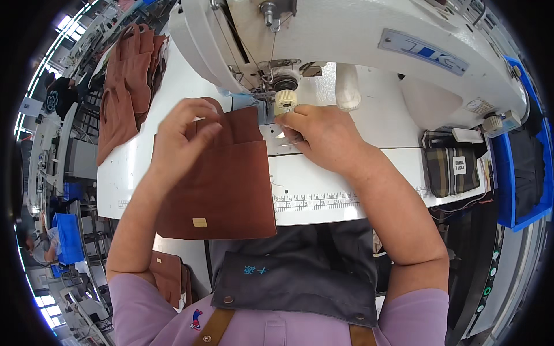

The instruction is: The person sews the edges of brown fabric tote bags using an industrial sewing machine. They guide the fabric under the needle, stitch along the seams, and trim excess threads with scissors. The finished bags are stacked on the table.

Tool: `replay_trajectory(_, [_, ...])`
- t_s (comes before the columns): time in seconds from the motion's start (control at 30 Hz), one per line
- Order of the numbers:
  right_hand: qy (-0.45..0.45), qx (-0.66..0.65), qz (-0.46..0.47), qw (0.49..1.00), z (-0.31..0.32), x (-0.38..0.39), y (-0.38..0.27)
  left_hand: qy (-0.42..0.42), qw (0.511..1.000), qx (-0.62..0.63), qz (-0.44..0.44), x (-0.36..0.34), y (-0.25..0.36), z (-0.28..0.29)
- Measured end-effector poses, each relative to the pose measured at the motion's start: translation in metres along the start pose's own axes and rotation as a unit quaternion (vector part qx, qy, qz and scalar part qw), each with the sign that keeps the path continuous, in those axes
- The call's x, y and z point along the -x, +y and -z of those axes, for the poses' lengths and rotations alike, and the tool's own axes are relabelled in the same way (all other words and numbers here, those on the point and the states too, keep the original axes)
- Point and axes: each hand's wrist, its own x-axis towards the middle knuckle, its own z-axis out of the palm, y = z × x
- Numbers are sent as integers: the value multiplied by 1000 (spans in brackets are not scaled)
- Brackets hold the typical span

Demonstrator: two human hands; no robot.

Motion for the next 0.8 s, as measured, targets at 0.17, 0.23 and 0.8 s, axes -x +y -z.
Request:
replay_trajectory(0.17, [16, -10, -13, 1000, 5, -2, -9, -35, 997, -66, -6, 20, 20, -44])
replay_trajectory(0.23, [8, -18, -41, 999, 8, -1, -12, -59, 994, -90, -12, 22, 19, -48])
replay_trajectory(0.8, [-23, -49, 13, 998, 14, 2, -15, -70, 997, -17, 32, 9, 26, -55])
